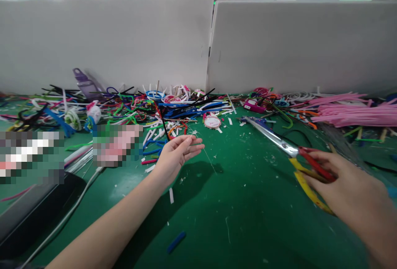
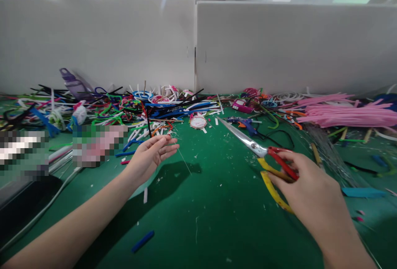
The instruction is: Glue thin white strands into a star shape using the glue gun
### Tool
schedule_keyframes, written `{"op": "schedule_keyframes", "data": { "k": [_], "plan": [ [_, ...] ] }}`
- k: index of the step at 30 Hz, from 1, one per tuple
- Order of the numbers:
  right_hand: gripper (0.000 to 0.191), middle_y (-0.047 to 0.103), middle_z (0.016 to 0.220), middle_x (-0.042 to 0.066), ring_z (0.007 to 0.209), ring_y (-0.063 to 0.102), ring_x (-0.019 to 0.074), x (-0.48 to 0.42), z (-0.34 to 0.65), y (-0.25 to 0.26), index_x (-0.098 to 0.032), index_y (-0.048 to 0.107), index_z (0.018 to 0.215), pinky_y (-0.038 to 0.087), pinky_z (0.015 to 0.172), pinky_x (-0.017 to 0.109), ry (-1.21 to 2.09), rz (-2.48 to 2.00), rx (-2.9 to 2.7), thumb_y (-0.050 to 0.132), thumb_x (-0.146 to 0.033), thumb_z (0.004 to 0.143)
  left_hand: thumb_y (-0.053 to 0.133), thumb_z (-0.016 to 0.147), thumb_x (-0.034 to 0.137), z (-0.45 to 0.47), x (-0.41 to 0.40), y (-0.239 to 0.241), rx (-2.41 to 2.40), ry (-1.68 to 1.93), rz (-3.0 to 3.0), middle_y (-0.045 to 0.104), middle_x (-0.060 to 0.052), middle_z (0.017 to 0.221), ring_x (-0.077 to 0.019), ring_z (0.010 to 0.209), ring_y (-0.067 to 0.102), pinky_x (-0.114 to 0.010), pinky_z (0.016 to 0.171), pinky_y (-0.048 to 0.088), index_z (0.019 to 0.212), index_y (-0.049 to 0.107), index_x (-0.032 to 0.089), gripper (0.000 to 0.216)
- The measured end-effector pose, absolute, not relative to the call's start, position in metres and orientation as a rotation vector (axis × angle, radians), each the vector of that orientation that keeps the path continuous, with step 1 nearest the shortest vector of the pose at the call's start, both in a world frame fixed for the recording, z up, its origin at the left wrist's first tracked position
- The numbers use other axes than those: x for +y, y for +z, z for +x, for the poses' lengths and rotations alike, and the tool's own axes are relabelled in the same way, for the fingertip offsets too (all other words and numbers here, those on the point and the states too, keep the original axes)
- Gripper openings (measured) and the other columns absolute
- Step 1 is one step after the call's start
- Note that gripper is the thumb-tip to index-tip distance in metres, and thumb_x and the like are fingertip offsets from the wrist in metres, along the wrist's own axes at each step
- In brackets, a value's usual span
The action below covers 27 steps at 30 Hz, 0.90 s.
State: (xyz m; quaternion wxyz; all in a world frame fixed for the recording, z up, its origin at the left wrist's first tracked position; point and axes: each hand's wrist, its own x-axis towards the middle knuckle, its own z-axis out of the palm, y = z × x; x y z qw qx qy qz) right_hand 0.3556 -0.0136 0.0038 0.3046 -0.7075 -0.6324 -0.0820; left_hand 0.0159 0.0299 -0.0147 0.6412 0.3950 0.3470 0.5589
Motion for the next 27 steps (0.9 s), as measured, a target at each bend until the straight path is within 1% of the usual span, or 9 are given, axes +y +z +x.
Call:
{"op": "schedule_keyframes", "data": {
  "k": [2, 3, 5, 7, 9, 14, 19, 23, 27],
  "plan": [
    [0.040, 0.069, 0.077, 0.006, 0.064, 0.066, 0.0232, -0.010, 0.331, 0.012, -0.027, 0.060, 0.095, 0.049, 0.048, 0.032, -0.104, -1.723, -1.674, 0.068, -0.047, 0.061, 0.062, 0.078, 0.027, 0.015, 0.030, -0.015, 0.788, 1.269, 0.879, 0.068, -0.007, 0.095, -0.0166, 0.085, 0.066, -0.029, 0.082, 0.052, 0.089, 0.061, 0.015, 0.016],
    [0.041, 0.070, 0.078, 0.005, 0.065, 0.066, 0.0221, -0.008, 0.319, 0.016, -0.025, 0.060, 0.097, 0.050, 0.051, 0.032, -0.045, -1.654, -1.682, 0.069, -0.046, 0.062, 0.062, 0.079, 0.027, 0.015, 0.030, -0.014, 0.791, 1.267, 0.877, 0.069, -0.007, 0.095, -0.0164, 0.085, 0.067, -0.029, 0.081, 0.052, 0.089, 0.061, 0.015, 0.015],
    [0.039, 0.068, 0.073, 0.004, 0.057, 0.064, 0.0194, -0.003, 0.295, 0.023, -0.022, 0.062, 0.092, 0.050, 0.048, 0.030, -0.069, -1.565, -1.655, 0.071, -0.044, 0.061, 0.062, 0.079, 0.028, 0.014, 0.030, -0.013, 0.807, 1.273, 0.894, 0.069, -0.007, 0.094, -0.0166, 0.084, 0.067, -0.029, 0.080, 0.053, 0.088, 0.061, 0.015, 0.015],
    [0.042, 0.066, 0.071, 0.004, 0.056, 0.062, 0.0186, 0.003, 0.275, 0.028, -0.022, 0.061, 0.093, 0.048, 0.046, 0.030, -0.146, -1.526, -1.644, 0.070, -0.047, 0.060, 0.061, 0.079, 0.029, 0.014, 0.029, -0.010, 0.826, 1.290, 0.933, 0.069, -0.007, 0.093, -0.0167, 0.083, 0.067, -0.030, 0.080, 0.053, 0.087, 0.060, 0.015, 0.016],
    [0.049, 0.064, 0.073, 0.005, 0.061, 0.061, 0.0200, 0.011, 0.261, 0.026, -0.020, 0.060, 0.096, 0.048, 0.048, 0.031, -0.190, -1.460, -1.663, 0.067, -0.053, 0.061, 0.061, 0.079, 0.030, 0.015, 0.027, -0.008, 0.848, 1.312, 0.985, 0.069, -0.007, 0.093, -0.0169, 0.083, 0.067, -0.030, 0.079, 0.053, 0.086, 0.060, 0.015, 0.017],
    [0.058, 0.056, 0.083, 0.010, 0.076, 0.056, 0.0230, 0.024, 0.249, -0.002, -0.013, 0.051, 0.108, 0.048, 0.062, 0.037, -0.210, -1.386, -1.898, 0.057, -0.056, 0.071, 0.059, 0.080, 0.030, 0.019, 0.022, -0.005, 0.917, 1.332, 1.130, 0.068, -0.008, 0.096, -0.0187, 0.085, 0.067, -0.031, 0.078, 0.054, 0.091, 0.061, 0.015, 0.019],
    [0.061, 0.050, 0.087, 0.013, 0.082, 0.050, 0.0263, 0.021, 0.251, -0.021, -0.008, 0.045, 0.111, 0.045, 0.071, 0.044, -0.274, -1.393, -2.028, 0.053, -0.056, 0.073, 0.058, 0.080, 0.026, 0.023, 0.019, -0.007, 0.922, 1.323, 1.177, 0.068, -0.009, 0.098, -0.0190, 0.087, 0.066, -0.032, 0.080, 0.054, 0.094, 0.062, 0.016, 0.018],
    [0.058, 0.050, 0.081, 0.009, 0.075, 0.050, 0.0225, 0.016, 0.252, -0.018, -0.009, 0.045, 0.107, 0.046, 0.067, 0.038, -0.335, -1.311, -1.980, 0.058, -0.052, 0.070, 0.058, 0.080, 0.025, 0.025, 0.018, -0.008, 0.909, 1.318, 1.146, 0.069, -0.008, 0.095, -0.0188, 0.086, 0.067, -0.033, 0.080, 0.054, 0.097, 0.062, 0.016, 0.019],
    [0.056, 0.054, 0.079, 0.009, 0.073, 0.053, 0.0215, 0.012, 0.252, -0.015, -0.012, 0.048, 0.102, 0.047, 0.063, 0.034, -0.502, -1.216, -1.988, 0.063, -0.051, 0.065, 0.060, 0.079, 0.025, 0.026, 0.018, -0.012, 0.938, 1.310, 1.146, 0.070, -0.007, 0.089, -0.0187, 0.084, 0.067, -0.032, 0.080, 0.053, 0.091, 0.063, 0.015, 0.016]
  ]
}}
